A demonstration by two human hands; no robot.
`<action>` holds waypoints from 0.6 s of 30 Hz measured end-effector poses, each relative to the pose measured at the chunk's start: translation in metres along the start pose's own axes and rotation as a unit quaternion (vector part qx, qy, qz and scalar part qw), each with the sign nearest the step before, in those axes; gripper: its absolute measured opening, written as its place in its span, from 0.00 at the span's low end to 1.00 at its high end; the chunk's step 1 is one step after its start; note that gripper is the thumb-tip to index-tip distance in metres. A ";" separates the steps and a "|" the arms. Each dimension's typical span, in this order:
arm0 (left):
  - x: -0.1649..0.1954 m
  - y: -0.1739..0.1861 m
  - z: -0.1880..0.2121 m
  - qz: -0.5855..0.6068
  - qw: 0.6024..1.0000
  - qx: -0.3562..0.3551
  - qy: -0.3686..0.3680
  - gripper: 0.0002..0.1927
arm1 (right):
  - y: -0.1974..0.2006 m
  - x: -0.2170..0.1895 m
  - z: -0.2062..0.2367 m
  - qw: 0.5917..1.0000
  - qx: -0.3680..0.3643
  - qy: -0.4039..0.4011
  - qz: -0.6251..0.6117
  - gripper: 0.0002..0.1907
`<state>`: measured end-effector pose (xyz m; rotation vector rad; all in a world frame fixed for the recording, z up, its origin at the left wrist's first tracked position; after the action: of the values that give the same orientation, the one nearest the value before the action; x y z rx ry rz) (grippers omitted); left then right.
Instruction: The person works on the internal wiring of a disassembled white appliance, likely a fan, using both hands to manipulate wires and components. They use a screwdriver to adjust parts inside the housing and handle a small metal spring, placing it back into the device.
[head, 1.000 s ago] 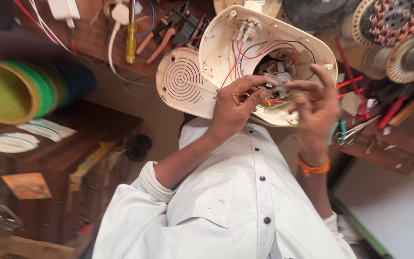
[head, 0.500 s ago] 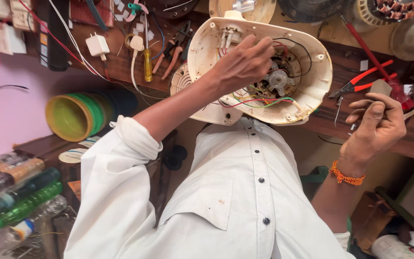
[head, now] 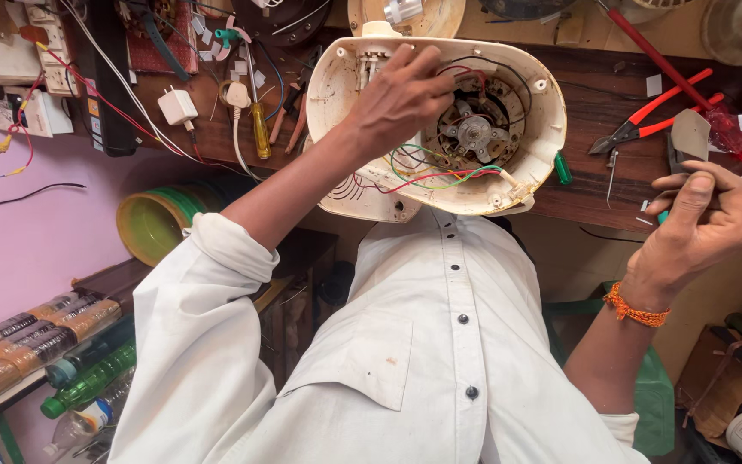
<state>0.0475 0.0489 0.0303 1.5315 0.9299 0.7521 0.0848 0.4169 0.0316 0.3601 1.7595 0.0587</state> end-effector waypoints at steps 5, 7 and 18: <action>-0.008 0.004 0.006 0.066 0.997 0.036 0.027 0.06 | 0.002 0.006 0.003 1.000 0.019 0.001 -0.023 0.12; -0.005 0.003 0.004 0.040 0.999 0.027 0.003 0.03 | 0.002 0.008 0.003 0.999 0.022 -0.003 -0.029 0.12; 0.029 -0.005 -0.010 -0.134 0.991 -0.029 0.000 0.06 | -0.006 0.010 0.007 0.999 -0.015 -0.010 -0.038 0.11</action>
<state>0.0522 0.0791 0.0261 1.3236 1.0796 0.5798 0.0885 0.4125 0.0196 0.2713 1.7489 0.0269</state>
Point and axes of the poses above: each hand's wrist, its own z-axis away from the middle knuckle, its own y-axis out of the back of the hand, x = y × z, the point moved 4 cm from there along -z, towards the middle knuckle, and after that the axes turned 11 degrees about y, right-handed, at the moved point
